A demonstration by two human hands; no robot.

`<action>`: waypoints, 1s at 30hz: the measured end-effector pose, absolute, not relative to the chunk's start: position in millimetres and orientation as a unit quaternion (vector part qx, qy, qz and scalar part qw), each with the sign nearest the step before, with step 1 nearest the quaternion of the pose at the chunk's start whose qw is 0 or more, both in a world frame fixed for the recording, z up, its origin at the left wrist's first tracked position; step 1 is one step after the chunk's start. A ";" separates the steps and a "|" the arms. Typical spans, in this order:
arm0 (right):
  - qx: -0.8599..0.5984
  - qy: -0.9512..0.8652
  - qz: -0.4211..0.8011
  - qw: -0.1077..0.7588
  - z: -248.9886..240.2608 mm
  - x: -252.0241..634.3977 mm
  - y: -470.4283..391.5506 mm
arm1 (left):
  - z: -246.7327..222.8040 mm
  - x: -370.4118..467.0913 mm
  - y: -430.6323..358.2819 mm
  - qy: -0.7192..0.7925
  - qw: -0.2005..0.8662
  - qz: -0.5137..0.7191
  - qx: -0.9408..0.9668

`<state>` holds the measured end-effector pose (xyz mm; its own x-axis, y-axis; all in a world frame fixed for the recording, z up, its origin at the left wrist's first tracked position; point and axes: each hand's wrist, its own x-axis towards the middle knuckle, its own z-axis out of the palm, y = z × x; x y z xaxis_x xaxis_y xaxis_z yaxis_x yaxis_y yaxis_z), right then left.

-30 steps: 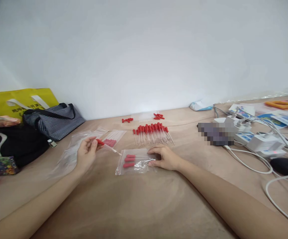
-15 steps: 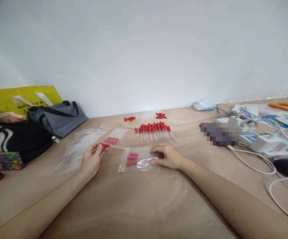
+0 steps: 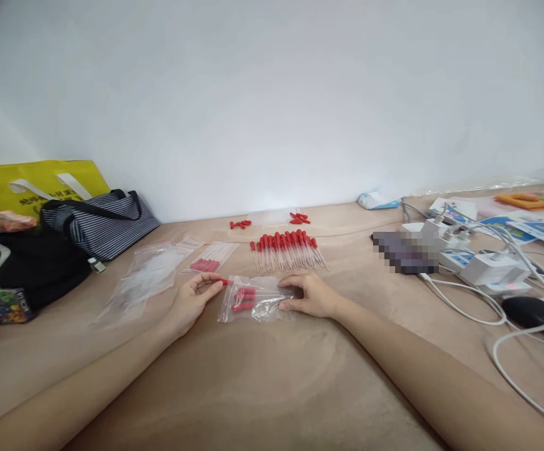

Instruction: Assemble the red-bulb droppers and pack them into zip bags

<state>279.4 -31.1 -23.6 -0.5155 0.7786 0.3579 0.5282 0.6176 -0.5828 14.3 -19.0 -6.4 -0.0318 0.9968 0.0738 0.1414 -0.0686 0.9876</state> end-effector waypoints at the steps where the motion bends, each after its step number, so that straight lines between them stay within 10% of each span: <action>1: -0.385 -0.846 0.205 0.306 -23.7 279.4 -30.8 | -5.9 17.1 -19.0 0.522 0.436 0.486 0.549; 30: -0.411 -0.838 0.118 0.338 -30.5 278.9 -32.2 | -15.6 24.7 -13.7 0.518 0.363 0.428 0.645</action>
